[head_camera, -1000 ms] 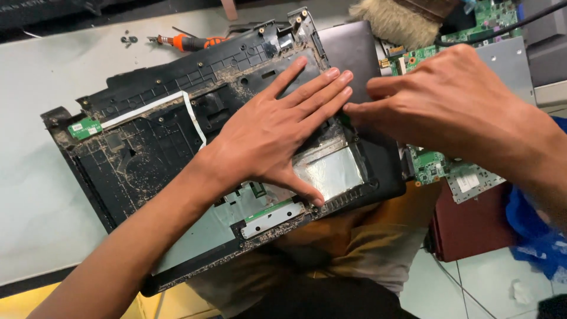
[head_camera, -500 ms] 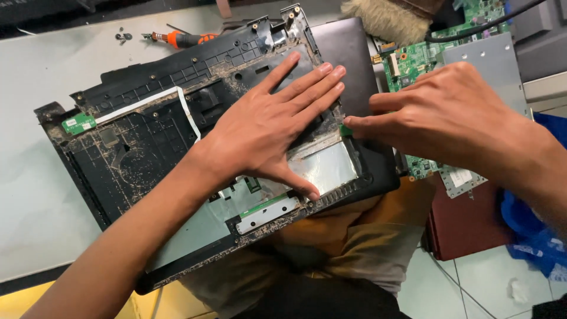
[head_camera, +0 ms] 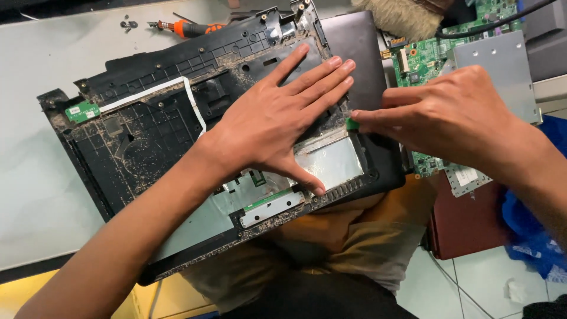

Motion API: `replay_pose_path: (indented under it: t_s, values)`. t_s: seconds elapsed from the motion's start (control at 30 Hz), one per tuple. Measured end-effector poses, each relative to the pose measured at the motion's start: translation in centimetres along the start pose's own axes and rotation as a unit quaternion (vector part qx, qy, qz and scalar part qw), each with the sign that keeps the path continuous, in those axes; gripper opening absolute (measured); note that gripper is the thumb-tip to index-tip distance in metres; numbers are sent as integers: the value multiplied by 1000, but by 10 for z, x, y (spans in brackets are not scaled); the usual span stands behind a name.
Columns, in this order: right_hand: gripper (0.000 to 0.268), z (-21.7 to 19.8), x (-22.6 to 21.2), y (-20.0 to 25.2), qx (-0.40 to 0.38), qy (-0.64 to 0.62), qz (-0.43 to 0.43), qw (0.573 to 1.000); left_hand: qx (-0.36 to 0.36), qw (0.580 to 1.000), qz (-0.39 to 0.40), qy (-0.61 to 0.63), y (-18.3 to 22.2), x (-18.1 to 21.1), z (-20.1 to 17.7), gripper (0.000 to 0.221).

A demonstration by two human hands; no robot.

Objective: Cleaning and prying the internal casing of a laptop using a plastic tool and a brush during disassembly.

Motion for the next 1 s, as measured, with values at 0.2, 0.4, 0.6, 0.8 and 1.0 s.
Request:
replay_pose_path:
  t_s: [0.2, 0.4, 0.6, 0.8, 1.0]
  values:
    - [27, -10, -31, 0, -38, 133, 58, 989, 10, 1000, 2, 0, 0, -1, -2, 172]
    - [15, -17, -33, 0, -65, 78, 72, 992, 11, 1000, 1, -4, 0, -1, 2, 172]
    - [4, -2, -30, -7, -9, 139, 80, 987, 15, 1000, -3, -1, 2, 0, 2, 174]
    - [7, -5, -34, 8, 4, 67, 90, 994, 25, 1000, 7, 6, 1, -1, 5, 172]
    - [18, 1, -41, 11, -6, 115, 104, 988, 25, 1000, 4, 2, 1, -2, 5, 172]
Point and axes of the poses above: each hand's wrist, its own y-axis away from the middle knuckle, its own z-axis out of the palm, x = y × z, the point moved 1 cm from there along -y, towards the middle knuckle, and after that the axes turned 12 degrees about -y, right-handed, at the moved point
